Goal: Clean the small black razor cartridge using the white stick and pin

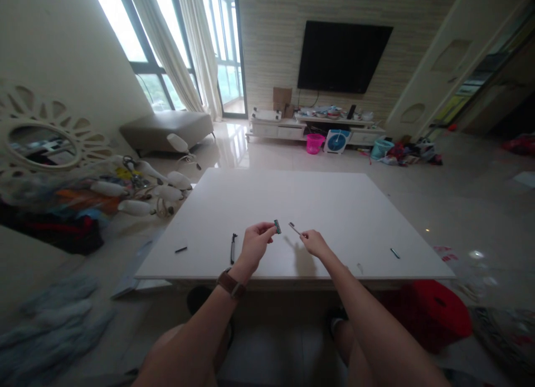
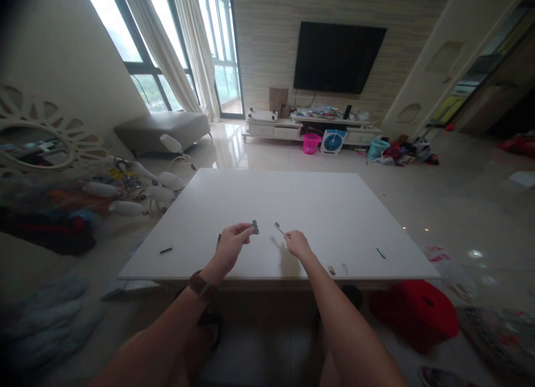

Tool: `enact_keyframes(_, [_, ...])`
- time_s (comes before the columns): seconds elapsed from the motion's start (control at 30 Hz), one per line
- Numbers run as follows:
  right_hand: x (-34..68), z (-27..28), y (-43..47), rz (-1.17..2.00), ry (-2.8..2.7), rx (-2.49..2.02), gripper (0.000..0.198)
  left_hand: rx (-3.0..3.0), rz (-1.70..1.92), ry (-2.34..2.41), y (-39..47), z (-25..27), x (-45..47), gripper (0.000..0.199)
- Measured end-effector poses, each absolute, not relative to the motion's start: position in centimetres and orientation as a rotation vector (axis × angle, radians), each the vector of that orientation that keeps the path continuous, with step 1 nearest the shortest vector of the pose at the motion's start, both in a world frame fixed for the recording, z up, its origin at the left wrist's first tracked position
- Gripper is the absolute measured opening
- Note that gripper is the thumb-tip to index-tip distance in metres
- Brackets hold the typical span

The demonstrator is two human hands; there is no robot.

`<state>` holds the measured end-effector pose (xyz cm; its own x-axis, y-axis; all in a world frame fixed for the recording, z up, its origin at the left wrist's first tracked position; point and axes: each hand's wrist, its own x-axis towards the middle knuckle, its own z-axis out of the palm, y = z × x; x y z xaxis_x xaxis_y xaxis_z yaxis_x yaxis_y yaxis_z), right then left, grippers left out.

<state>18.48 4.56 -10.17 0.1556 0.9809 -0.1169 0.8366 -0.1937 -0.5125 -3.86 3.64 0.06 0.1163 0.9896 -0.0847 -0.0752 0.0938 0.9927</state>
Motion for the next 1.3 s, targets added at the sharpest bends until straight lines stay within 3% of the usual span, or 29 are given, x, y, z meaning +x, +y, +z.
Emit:
enact_keyframes(0.4, [19.2, -13.6, 4.2, 0.428, -1.617, -2.376, 0.022, 1.102, 1.078, 1.048, 3.3, 0.6, -3.7, 0.021])
enact_keyframes(0.8, [16.4, -13.9, 4.6, 0.528, -1.515, -2.479, 0.016, 1.085, 1.084, 1.029, 3.5, 0.9, -3.9, 0.020])
enact_keyframes(1.07, [15.4, -11.2, 4.8, 0.560, -1.471, -2.258, 0.016, 1.093, 1.044, 1.023, 3.9, 0.4, -4.2, 0.023])
enact_keyframes(1.3, [13.3, -5.2, 5.0, 0.718, -1.455, -1.717, 0.045, 1.146, 0.988, 0.994, 3.9, 0.3, -4.0, 0.027])
